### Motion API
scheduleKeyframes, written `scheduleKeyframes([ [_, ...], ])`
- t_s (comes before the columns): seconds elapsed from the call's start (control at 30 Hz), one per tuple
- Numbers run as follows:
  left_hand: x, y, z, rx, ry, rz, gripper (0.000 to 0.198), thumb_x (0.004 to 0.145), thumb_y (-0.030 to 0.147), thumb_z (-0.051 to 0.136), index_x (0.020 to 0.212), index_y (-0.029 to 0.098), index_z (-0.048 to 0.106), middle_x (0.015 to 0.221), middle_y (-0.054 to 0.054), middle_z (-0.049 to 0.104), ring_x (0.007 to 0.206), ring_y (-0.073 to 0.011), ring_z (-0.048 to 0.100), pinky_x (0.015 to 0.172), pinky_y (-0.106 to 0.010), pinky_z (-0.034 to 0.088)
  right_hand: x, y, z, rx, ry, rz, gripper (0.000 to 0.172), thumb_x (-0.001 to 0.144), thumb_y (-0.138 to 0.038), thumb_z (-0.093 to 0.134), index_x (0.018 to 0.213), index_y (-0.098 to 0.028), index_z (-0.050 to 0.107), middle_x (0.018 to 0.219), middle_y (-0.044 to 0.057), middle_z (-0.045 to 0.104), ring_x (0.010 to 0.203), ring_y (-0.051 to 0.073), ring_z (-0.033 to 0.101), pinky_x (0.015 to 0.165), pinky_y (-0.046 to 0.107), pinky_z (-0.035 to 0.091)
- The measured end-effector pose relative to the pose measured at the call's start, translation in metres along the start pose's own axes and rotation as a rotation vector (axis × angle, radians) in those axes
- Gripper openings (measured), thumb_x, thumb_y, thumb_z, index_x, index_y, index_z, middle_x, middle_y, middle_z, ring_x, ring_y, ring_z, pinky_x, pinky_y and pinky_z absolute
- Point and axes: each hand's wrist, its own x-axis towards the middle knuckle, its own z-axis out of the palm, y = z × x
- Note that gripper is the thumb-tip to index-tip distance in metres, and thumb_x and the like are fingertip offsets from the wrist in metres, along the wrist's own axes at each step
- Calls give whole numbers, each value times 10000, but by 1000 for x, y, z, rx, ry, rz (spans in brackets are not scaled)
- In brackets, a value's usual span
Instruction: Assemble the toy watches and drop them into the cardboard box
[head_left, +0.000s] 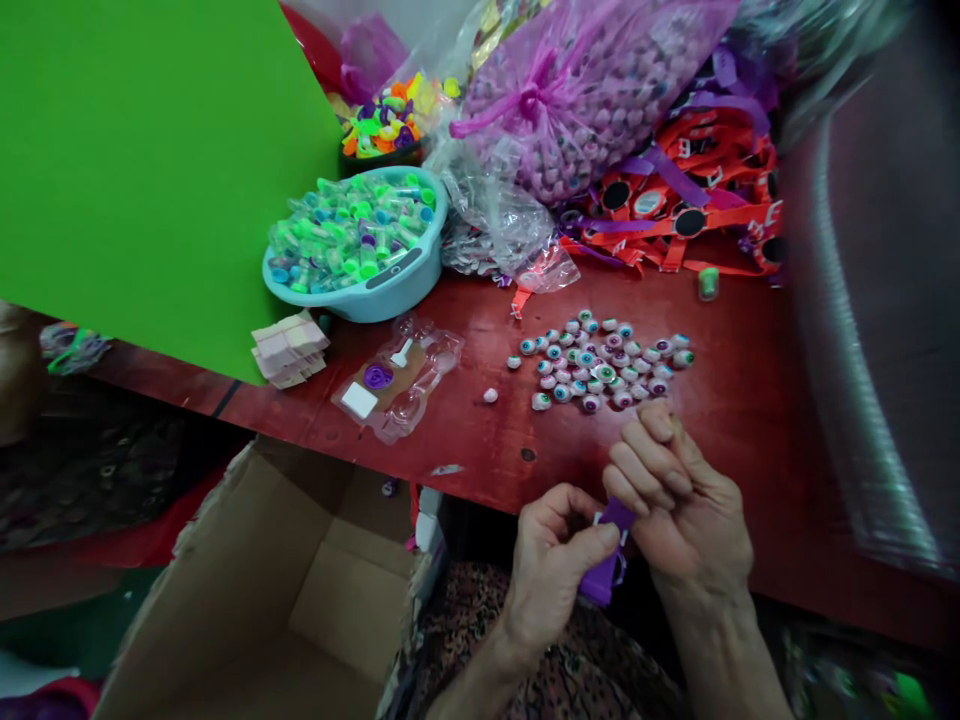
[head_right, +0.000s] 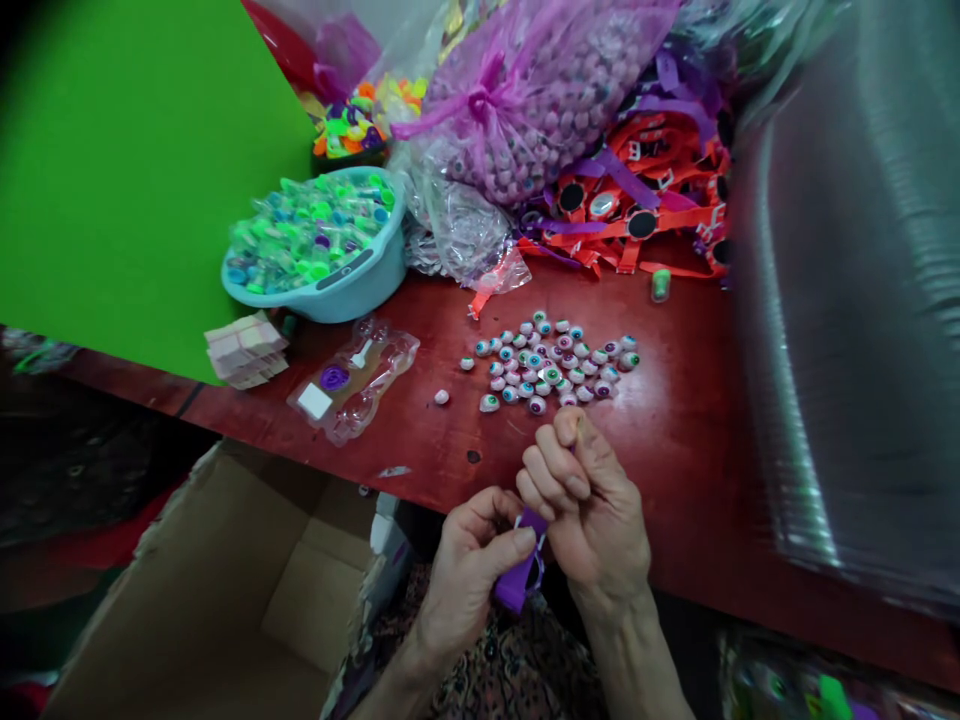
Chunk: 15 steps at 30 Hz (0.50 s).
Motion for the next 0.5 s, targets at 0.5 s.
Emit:
scheduleKeyframes([
  [0.5, -36, 36, -216, -169, 952, -38, 87, 588, 34, 675, 618, 115, 669, 559, -21, 656, 493, -158, 619, 511, -229, 520, 96, -82, -33, -1270, 424, -458, 240, 761, -360, 573, 928, -192, 611, 882, 71, 660, 757, 198, 622, 634, 332, 501],
])
